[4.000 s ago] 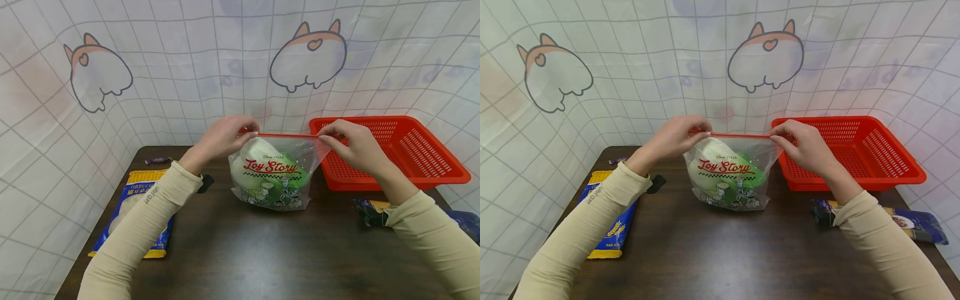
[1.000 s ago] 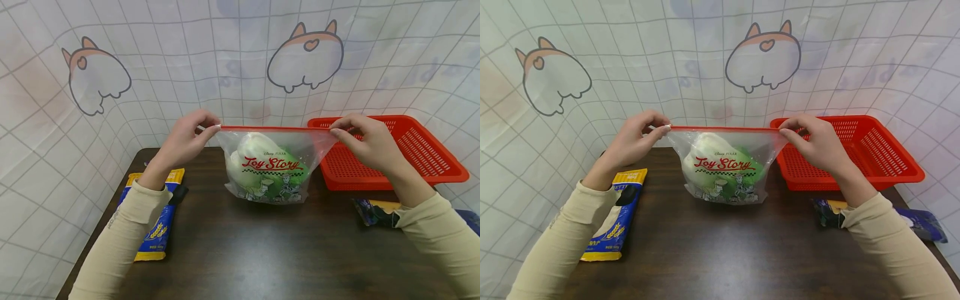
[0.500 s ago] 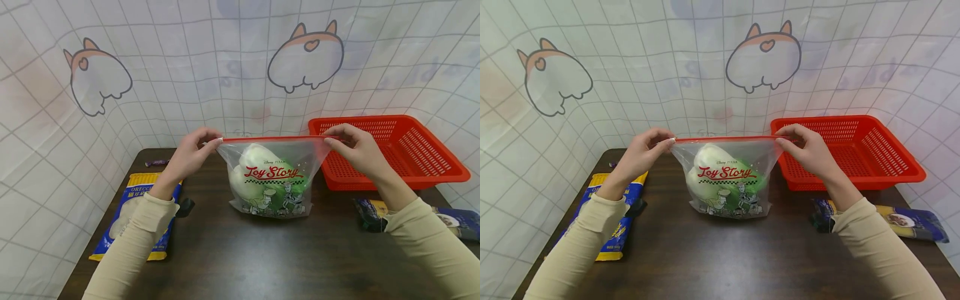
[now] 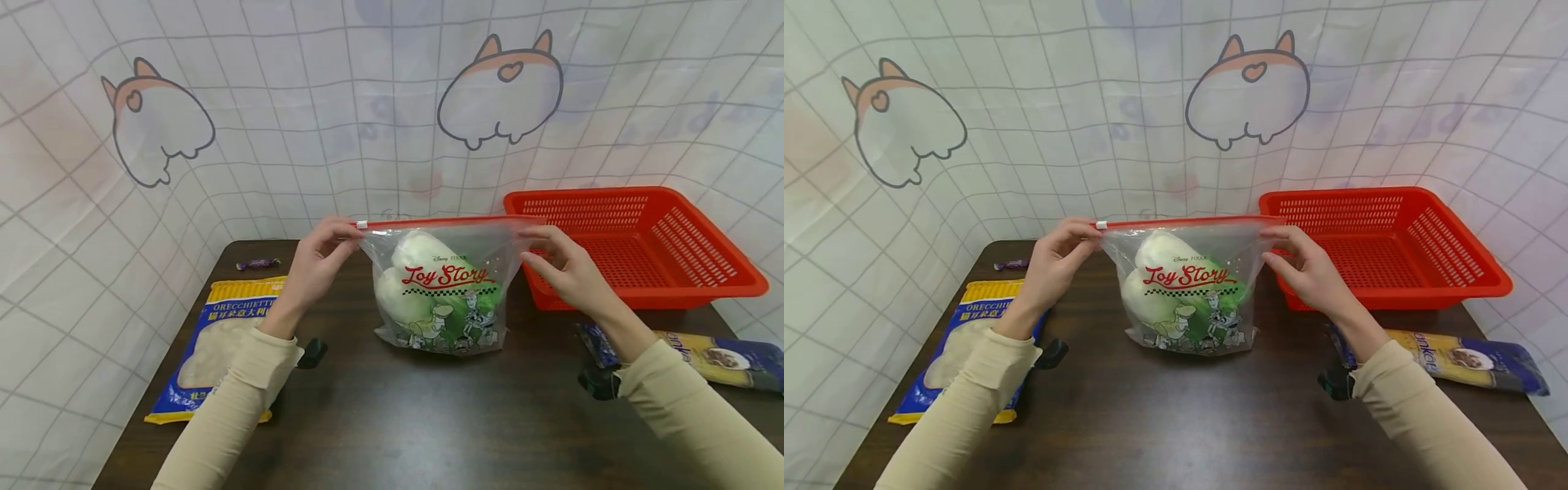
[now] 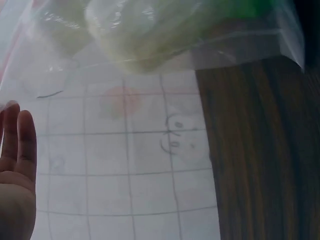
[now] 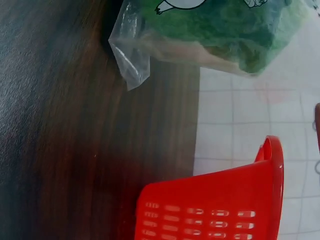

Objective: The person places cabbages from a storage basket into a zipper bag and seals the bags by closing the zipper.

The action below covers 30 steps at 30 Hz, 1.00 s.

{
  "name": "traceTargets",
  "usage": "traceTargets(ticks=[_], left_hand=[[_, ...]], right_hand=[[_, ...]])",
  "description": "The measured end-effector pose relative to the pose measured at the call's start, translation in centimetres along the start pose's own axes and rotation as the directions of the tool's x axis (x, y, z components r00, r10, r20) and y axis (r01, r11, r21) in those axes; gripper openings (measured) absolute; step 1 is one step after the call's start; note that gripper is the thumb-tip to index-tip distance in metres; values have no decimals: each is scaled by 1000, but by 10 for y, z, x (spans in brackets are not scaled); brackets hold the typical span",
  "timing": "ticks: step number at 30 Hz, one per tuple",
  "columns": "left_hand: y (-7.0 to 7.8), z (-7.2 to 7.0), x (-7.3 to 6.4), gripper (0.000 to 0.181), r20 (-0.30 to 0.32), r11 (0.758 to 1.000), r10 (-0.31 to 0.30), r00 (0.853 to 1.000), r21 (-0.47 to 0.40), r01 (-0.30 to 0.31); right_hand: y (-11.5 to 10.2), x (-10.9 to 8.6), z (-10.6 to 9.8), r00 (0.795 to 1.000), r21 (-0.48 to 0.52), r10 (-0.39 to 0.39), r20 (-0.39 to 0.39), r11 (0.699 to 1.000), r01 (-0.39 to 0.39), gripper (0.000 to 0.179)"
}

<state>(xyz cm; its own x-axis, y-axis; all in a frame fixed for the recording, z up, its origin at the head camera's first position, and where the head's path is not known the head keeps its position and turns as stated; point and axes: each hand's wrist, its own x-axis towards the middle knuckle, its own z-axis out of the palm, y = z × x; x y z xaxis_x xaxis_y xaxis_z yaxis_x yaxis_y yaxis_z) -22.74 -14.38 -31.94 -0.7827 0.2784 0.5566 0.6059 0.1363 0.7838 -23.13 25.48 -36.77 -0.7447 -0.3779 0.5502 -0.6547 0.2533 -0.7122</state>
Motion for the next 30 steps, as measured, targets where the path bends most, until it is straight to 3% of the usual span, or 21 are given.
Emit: traceTargets(ticks=[5,10,13,17,20,23,25,27,30], left_hand=[[-4,6,-2,25,45,987,21,999,161,-28],[-2,11,-6,36,19,982,-1,1000,187,-3],[0,11,-10,34,-31,989,14,999,145,-10],[-2,10,-16,30,-69,999,4,998,-45,-8],[-4,13,-19,28,-80,980,-91,993,-185,75],[-10,17,-16,31,-66,948,-249,966,-223,228],[-20,20,-12,36,-36,928,-340,940,-174,329],[-33,22,-5,40,-13,917,-394,919,-75,392],[-52,24,7,44,-13,908,-409,913,91,408]], right_hand=[[-6,3,4,999,-55,27,-31,998,-28,52],[-22,7,10,989,-47,109,-99,992,-114,55],[-32,7,11,976,-50,180,-126,981,-187,54],[-46,3,7,948,19,299,-113,954,-298,48],[-53,2,2,915,118,397,-71,914,-388,46],[-51,5,2,872,144,489,-38,866,-479,46],[-44,9,3,848,84,530,-31,846,-526,48],[-34,16,6,832,12,553,-32,833,-553,49],[-19,27,11,835,-105,549,-39,829,-550,49]])
